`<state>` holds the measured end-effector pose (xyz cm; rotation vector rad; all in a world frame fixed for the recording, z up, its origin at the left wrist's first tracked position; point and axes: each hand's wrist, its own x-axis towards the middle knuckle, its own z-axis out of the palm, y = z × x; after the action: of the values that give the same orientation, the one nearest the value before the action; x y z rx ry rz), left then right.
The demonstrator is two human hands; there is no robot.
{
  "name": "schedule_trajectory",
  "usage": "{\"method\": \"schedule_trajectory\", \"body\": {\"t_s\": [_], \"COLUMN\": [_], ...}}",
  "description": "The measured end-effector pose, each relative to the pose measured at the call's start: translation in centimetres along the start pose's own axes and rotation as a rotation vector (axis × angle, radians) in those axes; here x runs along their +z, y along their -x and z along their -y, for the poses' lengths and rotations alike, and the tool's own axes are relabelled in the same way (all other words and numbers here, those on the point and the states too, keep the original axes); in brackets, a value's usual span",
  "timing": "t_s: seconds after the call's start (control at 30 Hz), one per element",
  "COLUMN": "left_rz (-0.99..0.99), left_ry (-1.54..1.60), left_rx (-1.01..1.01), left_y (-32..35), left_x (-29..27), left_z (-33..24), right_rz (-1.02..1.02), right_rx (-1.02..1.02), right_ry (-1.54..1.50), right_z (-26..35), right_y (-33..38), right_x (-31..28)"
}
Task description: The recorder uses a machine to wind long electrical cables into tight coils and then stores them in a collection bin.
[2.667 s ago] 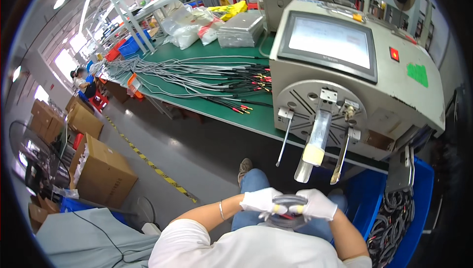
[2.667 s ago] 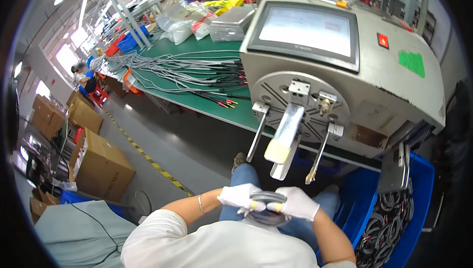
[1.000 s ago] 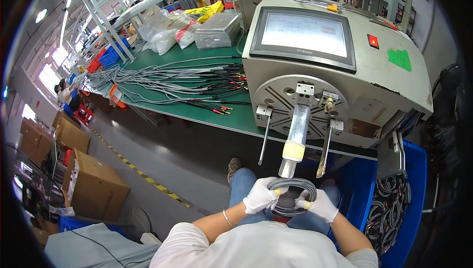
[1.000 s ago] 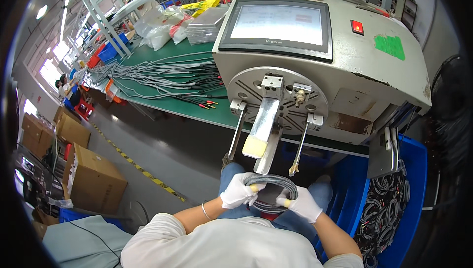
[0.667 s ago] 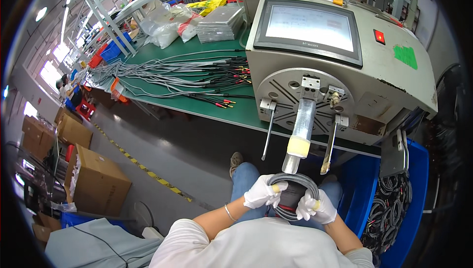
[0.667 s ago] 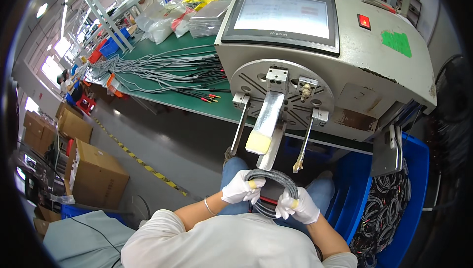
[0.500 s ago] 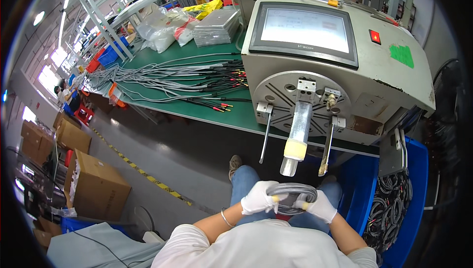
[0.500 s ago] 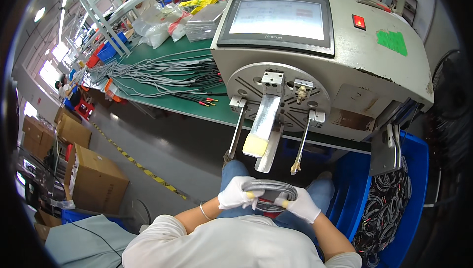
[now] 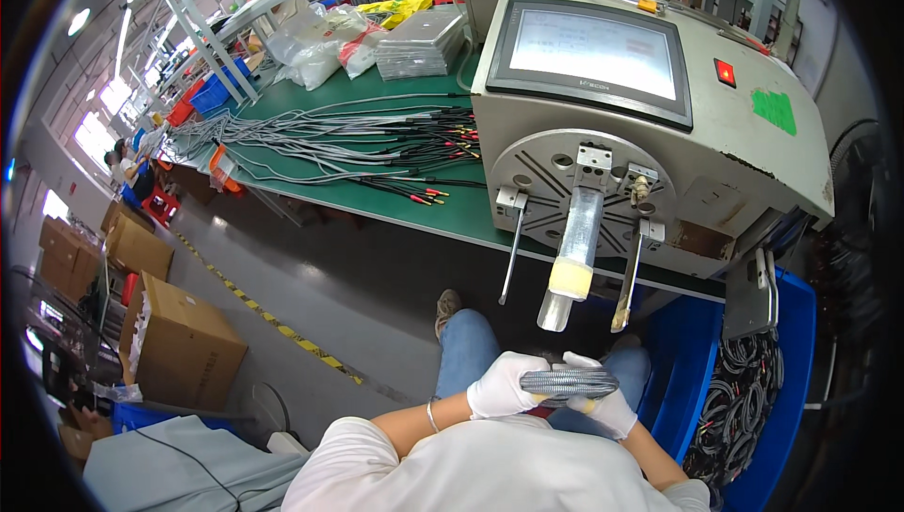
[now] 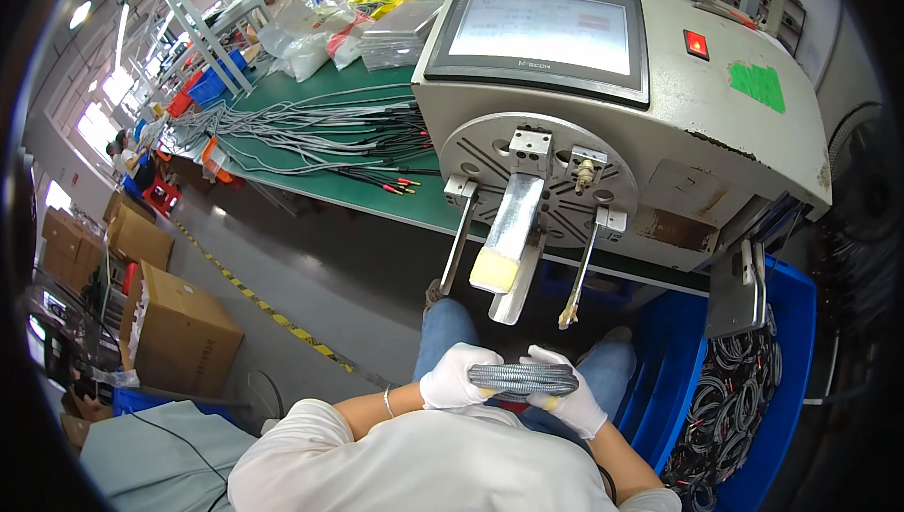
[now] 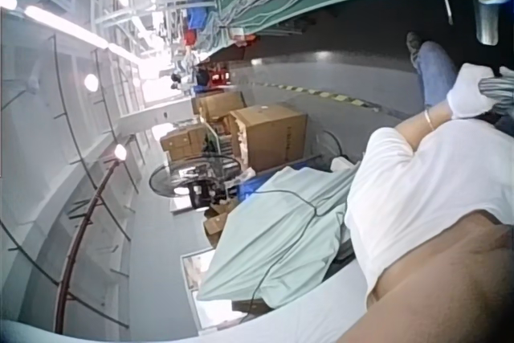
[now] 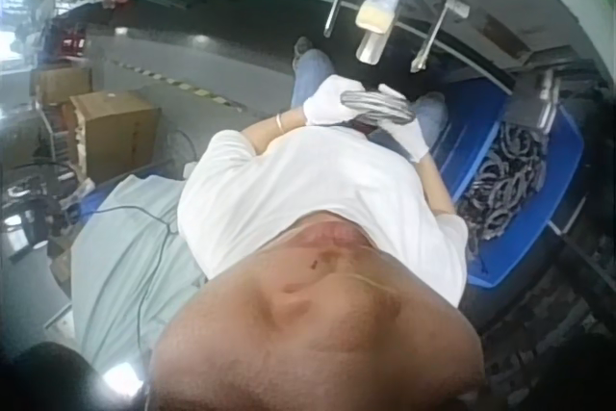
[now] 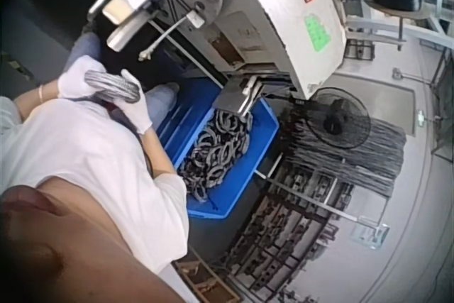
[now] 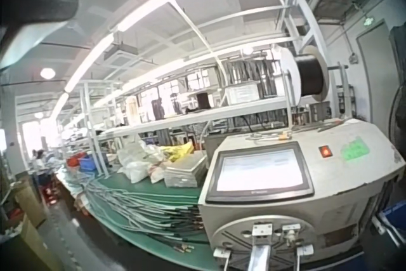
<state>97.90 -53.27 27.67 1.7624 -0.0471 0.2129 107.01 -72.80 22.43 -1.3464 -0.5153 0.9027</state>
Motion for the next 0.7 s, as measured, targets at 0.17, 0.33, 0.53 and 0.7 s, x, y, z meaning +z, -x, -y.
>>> {"method": "schedule_trajectory", "body": {"t_s": [0.17, 0.33, 0.53, 0.7], "left_rz": [0.058, 0.068, 0.041, 0.057], "left_ry": [-0.078, -0.080, -0.087, 0.094], "left_rx": [0.130, 0.172, 0.262, -0.017], "left_y": [-0.1, -0.7, -1.1, -1.2], "left_x": [0.1, 0.1, 0.5, 0.0], "left_z": [-0.1, -0.3, 0.5, 0.1], "right_rz": [-0.090, -0.167, -0.292, -0.377], "right_rx": [0.077, 0.076, -0.103, -0.214], "right_ry": [0.327, 0.143, 0.074, 0.187], "right_z": [-2.3, -2.5, -2.9, -5.2], "right_y": [0.0, 0.7, 0.4, 0.3], "right_x": [-1.9, -0.8, 0.0, -1.3]}}
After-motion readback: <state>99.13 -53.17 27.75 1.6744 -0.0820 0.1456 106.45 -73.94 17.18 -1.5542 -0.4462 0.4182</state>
